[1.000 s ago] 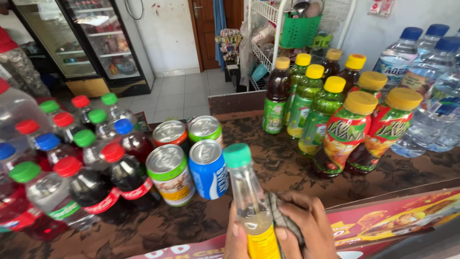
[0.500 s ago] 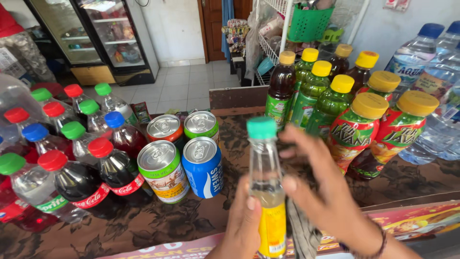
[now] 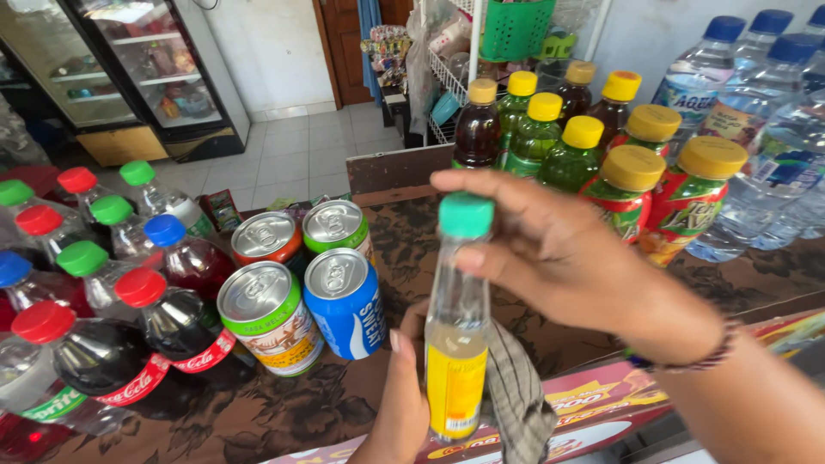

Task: The person wipes various beverage bottles and cans with a cloth and arranges them on a counter. They handle plastic bottles, glass bottles, and aluminum cans one by one, placing them in rows.

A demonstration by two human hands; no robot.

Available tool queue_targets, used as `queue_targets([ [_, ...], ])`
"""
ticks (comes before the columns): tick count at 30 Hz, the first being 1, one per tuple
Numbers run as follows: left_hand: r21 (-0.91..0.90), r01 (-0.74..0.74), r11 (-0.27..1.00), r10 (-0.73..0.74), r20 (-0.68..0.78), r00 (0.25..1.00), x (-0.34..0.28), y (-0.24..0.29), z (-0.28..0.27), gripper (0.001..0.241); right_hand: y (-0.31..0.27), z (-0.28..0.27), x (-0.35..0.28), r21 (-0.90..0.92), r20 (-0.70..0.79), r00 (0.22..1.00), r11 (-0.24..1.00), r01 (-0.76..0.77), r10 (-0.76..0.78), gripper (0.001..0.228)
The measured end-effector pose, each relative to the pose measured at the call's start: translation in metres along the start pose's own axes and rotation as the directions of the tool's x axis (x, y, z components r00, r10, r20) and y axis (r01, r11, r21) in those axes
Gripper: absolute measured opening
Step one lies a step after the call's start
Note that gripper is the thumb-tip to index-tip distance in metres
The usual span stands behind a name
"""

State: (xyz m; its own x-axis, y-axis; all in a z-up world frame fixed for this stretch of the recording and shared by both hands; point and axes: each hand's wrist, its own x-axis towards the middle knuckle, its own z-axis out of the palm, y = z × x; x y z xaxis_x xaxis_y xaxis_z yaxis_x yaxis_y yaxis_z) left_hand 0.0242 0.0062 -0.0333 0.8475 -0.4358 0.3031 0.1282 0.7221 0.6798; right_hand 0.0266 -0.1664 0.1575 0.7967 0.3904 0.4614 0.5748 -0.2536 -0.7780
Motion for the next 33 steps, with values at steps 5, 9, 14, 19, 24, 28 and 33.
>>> queue_targets([
  [5, 0.293, -0.042, 0.955, 0.061, -0.054, 0.997, 0.007, 0.005, 0.006, 0.069, -0.032, -0.029, 0.021, -0.175, -0.152, 0.980, 0.973, -0.152, 0.126, 0.050],
  [9, 0.372, -0.073, 0.925, 0.114, -0.090, 0.989, 0.010, 0.009, 0.017, 0.066, -0.029, -0.049, 0.041, -0.101, -0.127, 0.991, 0.994, -0.051, 0.038, 0.043],
  [14, 0.200, -0.056, 0.978, 0.106, -0.247, 0.963, 0.025, 0.007, 0.029, 0.062, -0.030, -0.071, 0.051, -0.207, -0.162, 0.978, 0.973, 0.098, -0.133, 0.019],
  [19, 0.230, -0.078, 0.970, 0.128, -0.208, 0.970, 0.037, -0.007, 0.039, 0.065, -0.019, -0.079, 0.064, -0.394, -0.072, 0.960, 0.892, 0.223, -0.272, 0.015],
  [24, 0.802, -0.331, 0.498, 0.328, 0.180, 0.928, 0.023, 0.006, 0.042, 0.046, -0.008, -0.086, 0.074, -0.390, -0.147, 0.958, 0.905, 0.172, -0.246, 0.022],
  [28, 0.852, -0.309, 0.423, 0.265, 0.209, 0.941, 0.017, 0.014, 0.045, 0.043, 0.009, -0.088, 0.083, -0.786, -0.249, 0.958, 0.608, -0.116, -0.139, 0.033],
  [33, 0.895, -0.378, 0.236, 0.101, 0.365, 0.926, 0.021, 0.019, 0.046, 0.037, 0.041, -0.084, 0.090, -0.777, -0.168, 0.973, 0.629, -0.034, -0.156, 0.045],
])
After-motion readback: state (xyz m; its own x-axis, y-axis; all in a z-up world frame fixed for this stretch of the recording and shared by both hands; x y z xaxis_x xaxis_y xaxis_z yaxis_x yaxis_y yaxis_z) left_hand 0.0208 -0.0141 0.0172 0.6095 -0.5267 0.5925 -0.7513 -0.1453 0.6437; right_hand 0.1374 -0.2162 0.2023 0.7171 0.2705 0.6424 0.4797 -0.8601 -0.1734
